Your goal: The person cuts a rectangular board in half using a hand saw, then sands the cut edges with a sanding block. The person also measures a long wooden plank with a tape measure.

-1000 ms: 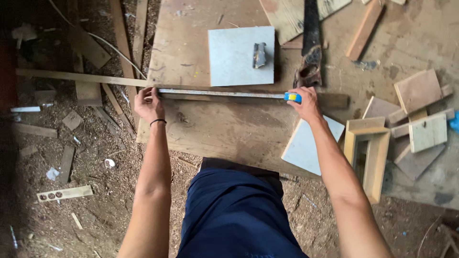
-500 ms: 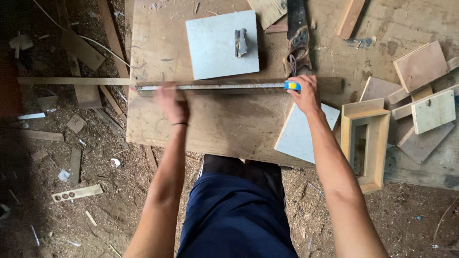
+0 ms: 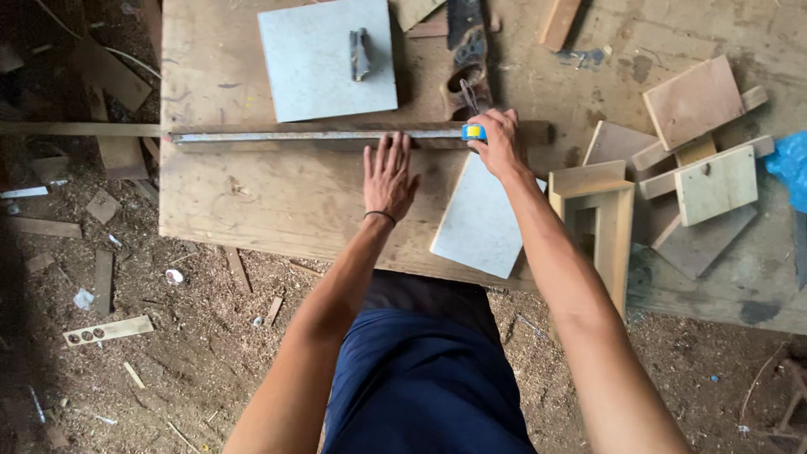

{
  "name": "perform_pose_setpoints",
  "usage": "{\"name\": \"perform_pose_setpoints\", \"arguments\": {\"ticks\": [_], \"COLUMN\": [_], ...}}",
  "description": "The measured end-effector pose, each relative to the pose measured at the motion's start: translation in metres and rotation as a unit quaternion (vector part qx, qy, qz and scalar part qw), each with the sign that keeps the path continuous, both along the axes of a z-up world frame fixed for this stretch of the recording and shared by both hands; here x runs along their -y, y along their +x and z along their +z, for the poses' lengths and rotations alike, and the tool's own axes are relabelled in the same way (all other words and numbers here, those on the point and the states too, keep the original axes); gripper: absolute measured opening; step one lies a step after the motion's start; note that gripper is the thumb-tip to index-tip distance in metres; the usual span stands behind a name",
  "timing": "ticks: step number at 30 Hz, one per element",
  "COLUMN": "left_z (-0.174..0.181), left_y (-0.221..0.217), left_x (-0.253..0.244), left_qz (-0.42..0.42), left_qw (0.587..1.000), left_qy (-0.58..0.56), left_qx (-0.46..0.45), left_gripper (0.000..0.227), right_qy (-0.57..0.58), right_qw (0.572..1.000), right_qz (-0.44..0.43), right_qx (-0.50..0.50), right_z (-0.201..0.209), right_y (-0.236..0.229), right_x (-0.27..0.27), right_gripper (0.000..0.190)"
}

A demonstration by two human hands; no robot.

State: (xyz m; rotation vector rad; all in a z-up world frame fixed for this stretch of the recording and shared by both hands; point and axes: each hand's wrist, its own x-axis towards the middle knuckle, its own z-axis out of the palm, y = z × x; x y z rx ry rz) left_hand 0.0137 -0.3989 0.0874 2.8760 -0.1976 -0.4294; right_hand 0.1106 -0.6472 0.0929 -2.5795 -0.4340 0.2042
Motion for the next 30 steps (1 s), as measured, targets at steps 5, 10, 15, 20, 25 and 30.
{"name": "perform_pose_setpoints", "arguments": {"ticks": [5,10,15,20,25,30], "left_z": [0.009,0.009,0.005,0.008,0.008,0.008], "left_y": [0.009,0.021,0.028,0.028,0.029,0.027], "left_x": [0.021,0.046,0.063,0.064,0.066,0.066], "left_qz": [0.040,0.061,0.057,0.066,0.074,0.073], "left_qw": [0.999,0.997,0.992,0.991,0.989,0.989], "left_qy": [0.016,0.035,0.082,0.069,0.057,0.059], "left_qx": [-0.031,-0.043,-0.076,-0.099,-0.114,-0.118], "left_gripper": [0.082,0.076,0.077,0.079,0.077,0.080], "right_qy": [-0.036,-0.055,-0.066,-0.084,-0.100,-0.093], "right_qw": [0.999,0.997,0.996,0.994,0.993,0.992], "right_qz": [-0.011,-0.040,-0.040,-0.050,-0.039,-0.052], "right_qx": [-0.001,-0.032,-0.046,-0.051,-0.042,-0.068], "right_z": [0.009,0.016,0.020,0.018,0.012,0.013], "right_y": [0.006,0.010,0.014,0.018,0.018,0.018], "right_x": [0.072,0.127,0.153,0.175,0.184,0.184], "right_gripper": [0.046,0.046,0.044,0.045,0.044,0.044]}}
